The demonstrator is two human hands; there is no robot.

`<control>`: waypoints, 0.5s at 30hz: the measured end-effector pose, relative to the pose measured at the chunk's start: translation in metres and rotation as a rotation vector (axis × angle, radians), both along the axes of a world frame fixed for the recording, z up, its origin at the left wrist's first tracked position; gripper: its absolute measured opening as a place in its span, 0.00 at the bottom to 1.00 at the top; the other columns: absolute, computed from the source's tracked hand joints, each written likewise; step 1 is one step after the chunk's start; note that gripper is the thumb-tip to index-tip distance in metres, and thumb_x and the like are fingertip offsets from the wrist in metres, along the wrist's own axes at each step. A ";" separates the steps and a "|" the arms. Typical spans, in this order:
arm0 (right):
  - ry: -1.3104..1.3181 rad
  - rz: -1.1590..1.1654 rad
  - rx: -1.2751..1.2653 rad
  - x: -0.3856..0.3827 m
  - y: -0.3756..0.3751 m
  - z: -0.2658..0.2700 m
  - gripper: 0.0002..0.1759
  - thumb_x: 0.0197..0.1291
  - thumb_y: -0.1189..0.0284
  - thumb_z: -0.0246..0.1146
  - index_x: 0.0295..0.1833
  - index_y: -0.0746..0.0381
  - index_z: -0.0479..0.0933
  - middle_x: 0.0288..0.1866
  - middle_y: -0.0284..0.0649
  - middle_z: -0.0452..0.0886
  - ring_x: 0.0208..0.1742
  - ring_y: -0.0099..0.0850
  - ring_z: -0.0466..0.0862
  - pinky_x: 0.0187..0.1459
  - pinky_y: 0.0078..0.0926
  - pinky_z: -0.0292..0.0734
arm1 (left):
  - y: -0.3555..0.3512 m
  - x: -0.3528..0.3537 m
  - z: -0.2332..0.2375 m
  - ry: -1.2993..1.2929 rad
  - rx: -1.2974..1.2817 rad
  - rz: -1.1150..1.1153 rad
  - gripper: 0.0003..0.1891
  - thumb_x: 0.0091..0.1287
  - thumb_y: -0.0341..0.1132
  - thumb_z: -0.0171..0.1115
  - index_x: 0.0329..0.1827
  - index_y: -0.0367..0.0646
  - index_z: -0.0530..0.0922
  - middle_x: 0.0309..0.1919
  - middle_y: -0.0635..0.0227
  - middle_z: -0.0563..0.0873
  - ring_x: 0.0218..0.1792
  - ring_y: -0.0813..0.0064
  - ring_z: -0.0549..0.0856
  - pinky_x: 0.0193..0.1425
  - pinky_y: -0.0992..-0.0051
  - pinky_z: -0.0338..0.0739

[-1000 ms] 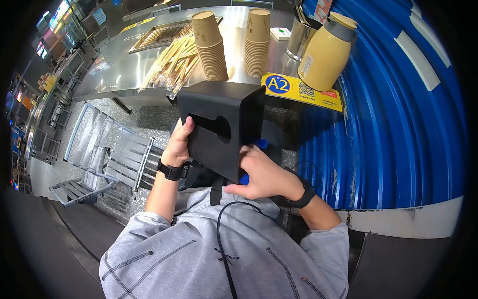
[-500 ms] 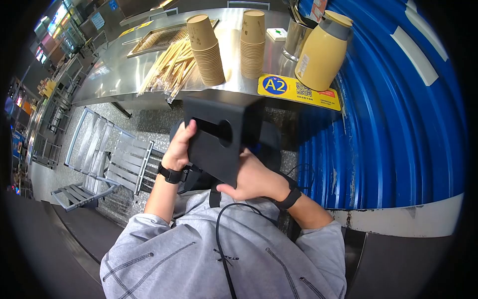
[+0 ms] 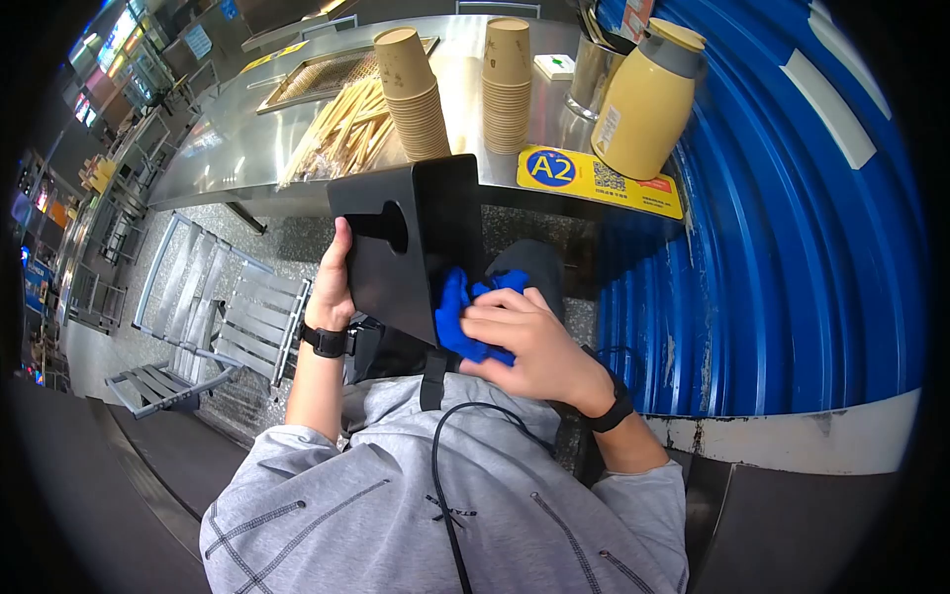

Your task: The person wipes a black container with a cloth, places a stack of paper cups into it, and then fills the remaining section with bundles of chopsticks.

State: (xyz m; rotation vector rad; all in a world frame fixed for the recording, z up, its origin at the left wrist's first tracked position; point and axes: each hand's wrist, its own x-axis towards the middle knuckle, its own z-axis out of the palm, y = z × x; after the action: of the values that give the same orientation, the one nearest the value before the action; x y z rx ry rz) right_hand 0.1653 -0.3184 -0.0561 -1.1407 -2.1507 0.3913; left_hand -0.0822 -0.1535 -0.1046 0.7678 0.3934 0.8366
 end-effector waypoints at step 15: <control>0.090 -0.096 0.149 -0.023 0.035 -0.028 0.21 0.56 0.61 0.72 0.51 0.63 0.83 0.48 0.50 0.84 0.51 0.49 0.81 0.57 0.41 0.72 | -0.034 0.035 0.008 0.262 0.108 0.101 0.27 0.70 0.45 0.65 0.66 0.39 0.73 0.56 0.65 0.83 0.56 0.75 0.81 0.60 0.75 0.75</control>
State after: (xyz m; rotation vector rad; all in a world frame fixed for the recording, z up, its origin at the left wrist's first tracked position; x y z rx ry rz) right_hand 0.1419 -0.2832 -0.0846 -1.1162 -2.0025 0.2312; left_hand -0.0476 -0.1873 -0.0967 0.9682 0.6278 0.8594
